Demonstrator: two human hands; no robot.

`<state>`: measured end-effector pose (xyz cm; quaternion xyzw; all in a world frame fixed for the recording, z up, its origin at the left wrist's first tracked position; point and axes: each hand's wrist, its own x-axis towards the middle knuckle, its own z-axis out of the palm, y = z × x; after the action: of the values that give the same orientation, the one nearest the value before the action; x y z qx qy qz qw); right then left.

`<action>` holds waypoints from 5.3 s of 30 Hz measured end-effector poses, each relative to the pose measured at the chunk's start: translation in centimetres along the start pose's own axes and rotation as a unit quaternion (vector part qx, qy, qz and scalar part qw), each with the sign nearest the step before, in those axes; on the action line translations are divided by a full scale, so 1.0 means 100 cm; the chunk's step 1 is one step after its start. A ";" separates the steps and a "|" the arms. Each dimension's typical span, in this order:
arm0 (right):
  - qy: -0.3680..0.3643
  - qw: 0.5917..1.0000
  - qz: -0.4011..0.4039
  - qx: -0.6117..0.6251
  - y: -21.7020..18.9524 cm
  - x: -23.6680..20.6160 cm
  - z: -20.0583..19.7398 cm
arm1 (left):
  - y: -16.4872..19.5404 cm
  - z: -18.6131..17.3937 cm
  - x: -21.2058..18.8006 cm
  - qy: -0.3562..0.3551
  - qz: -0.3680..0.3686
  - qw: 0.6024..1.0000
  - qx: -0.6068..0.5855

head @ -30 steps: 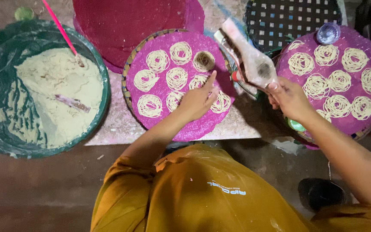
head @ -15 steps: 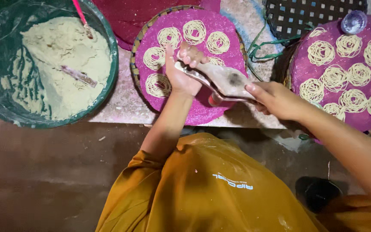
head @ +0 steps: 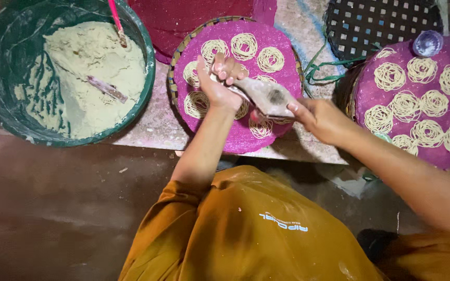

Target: The person uses a manual noodle press to extrude dough into spiral shapes onto a purple mat inside a woven tray. They repeatedly scoop dough from a green bucket, load it into the press, and squeeze it out in circular motions. The person also moves a tray and adjusts the mat during the process.

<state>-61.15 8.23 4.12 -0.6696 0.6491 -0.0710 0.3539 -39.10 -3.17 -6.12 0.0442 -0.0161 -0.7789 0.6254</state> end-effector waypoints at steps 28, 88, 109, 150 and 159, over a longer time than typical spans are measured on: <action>0.131 0.980 -0.021 0.149 0.067 0.022 0.008 | 0.006 -0.037 -0.038 -0.060 -0.254 0.611 0.748; 0.087 0.846 -0.507 -0.139 -0.432 0.233 0.110 | 0.456 -0.010 -0.136 0.120 0.273 0.728 0.617; -0.103 0.814 -0.348 -0.453 -0.421 0.314 0.206 | 0.482 -0.048 -0.101 0.131 0.453 0.563 0.679; 0.056 0.660 -0.509 -0.549 -0.481 0.132 0.117 | 0.435 0.055 -0.120 0.017 0.175 0.315 0.933; 0.051 0.843 -0.391 -0.365 -0.437 0.142 0.080 | 0.462 0.038 -0.125 0.075 0.304 0.339 0.887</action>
<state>-18.83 -5.86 17.79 -0.9442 0.3293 0.0048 -0.0070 8.13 -1.13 2.03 0.6234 -0.6629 -0.0561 0.4108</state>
